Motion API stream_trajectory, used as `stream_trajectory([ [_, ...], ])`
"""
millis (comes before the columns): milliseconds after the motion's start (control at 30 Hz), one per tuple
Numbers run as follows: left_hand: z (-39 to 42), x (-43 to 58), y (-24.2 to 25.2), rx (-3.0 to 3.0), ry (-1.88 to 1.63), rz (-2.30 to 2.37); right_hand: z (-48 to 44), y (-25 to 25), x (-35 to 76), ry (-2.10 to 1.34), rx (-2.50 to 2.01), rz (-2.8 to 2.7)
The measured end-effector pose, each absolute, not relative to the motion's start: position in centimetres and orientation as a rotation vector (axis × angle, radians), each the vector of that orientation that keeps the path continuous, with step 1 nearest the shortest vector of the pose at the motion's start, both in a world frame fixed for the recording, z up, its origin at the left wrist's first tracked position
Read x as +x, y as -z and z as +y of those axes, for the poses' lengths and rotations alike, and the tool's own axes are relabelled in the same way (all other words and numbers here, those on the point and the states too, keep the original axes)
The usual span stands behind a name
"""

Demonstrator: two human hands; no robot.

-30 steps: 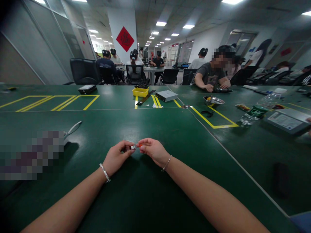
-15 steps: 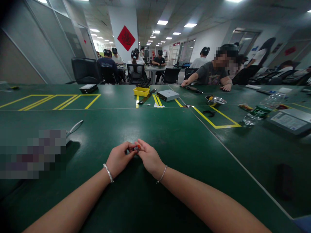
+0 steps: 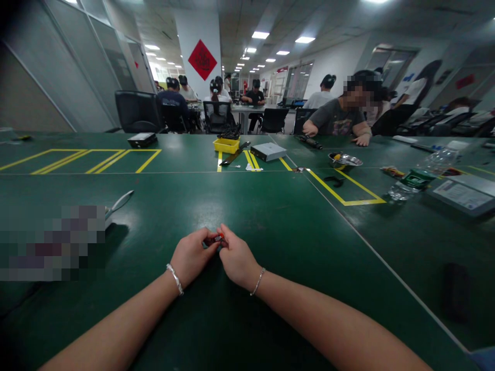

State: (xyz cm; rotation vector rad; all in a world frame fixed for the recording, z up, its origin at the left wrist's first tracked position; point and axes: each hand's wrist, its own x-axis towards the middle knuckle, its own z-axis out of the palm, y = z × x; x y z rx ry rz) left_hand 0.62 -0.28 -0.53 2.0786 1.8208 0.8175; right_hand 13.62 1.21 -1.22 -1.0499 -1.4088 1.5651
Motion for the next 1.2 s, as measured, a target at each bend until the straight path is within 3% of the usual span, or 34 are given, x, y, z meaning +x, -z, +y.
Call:
stream_trajectory([
  [300, -0.2, 0.7, 0.7, 1.976, -0.851, 1.8, 0.8, 2.0, 13.9, -1.305, -1.127, -1.631],
  [667, 0.0, 0.2, 0.8, 2.075, -0.793, 1.812, 1.6, 1.2, 14.1, -1.664, -0.928, -1.44],
  [933, -0.2, 0.6, 0.6, 2.228, -0.714, 1.698, 2.5, 1.7, 13.9, -1.511, -1.067, -1.49],
  [1033, 0.1, 0.2, 0.8, 2.198, -0.764, 1.633, 4.4, 0.8, 15.9, -1.172, -1.172, -1.68],
  [1200, 0.9, -0.8, 1.5, 2.258, -0.71, 1.76, 9.6, -1.8, 25.2, -0.022, -1.814, -1.868],
])
